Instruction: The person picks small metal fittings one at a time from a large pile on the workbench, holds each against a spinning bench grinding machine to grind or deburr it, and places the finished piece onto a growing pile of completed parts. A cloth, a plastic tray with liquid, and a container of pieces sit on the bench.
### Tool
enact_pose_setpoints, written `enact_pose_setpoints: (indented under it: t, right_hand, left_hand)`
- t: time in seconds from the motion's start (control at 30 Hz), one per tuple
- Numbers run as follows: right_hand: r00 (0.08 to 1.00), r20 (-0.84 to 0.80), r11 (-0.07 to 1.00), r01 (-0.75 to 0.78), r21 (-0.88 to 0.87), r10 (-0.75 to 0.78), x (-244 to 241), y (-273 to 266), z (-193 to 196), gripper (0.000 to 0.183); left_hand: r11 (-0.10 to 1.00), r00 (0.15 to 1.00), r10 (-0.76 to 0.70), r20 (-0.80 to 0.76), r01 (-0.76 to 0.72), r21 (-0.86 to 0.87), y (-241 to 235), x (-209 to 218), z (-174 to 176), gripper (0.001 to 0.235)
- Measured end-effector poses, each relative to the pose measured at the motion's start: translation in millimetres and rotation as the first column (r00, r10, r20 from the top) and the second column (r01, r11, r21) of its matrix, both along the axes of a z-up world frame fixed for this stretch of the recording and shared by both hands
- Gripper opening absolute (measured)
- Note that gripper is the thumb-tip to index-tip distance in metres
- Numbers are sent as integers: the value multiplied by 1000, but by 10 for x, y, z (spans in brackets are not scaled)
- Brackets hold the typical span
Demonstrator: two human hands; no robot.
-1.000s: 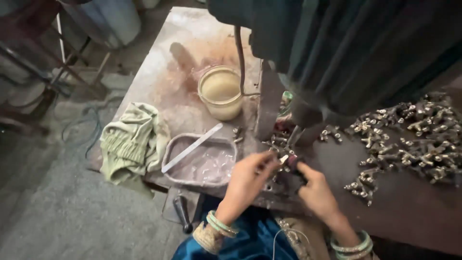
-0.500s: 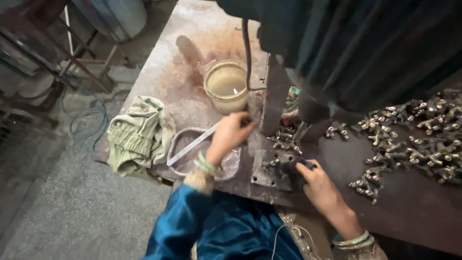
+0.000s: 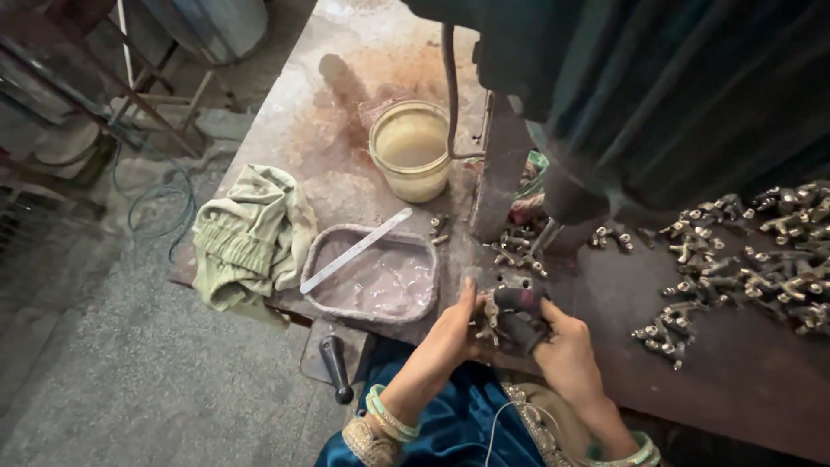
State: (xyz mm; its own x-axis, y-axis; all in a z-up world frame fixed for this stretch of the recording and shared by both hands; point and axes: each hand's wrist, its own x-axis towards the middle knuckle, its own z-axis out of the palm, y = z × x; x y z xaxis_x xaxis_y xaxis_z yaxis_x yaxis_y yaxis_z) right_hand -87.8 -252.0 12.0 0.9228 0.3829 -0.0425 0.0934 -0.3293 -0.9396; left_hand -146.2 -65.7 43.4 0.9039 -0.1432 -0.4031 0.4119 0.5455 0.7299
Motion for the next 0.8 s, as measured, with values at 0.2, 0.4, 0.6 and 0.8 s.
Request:
enact_pose_setpoints:
  t: [0.2, 0.4, 0.6, 0.8]
  right_hand:
    - [987, 134, 994, 95, -53, -87, 87, -136, -219, 43]
    - [876, 467, 931, 60, -360, 124, 53, -139, -265, 57]
    - [987, 111, 874, 157, -459, -119, -23, -428, -106, 65]
    - [990, 101, 985, -109, 132, 96, 44, -1657, -1382, 70]
  left_hand:
    - [977, 994, 68, 82, -83, 195, 284, 93, -72, 52]
    - [-135, 886, -191, 423, -451, 882, 757, 1090, -220, 11]
    - [-470, 959, -275, 62, -191, 862, 876, 1780, -863, 7]
    - [-379, 871, -252, 423, -490, 785, 982, 1216, 269, 11]
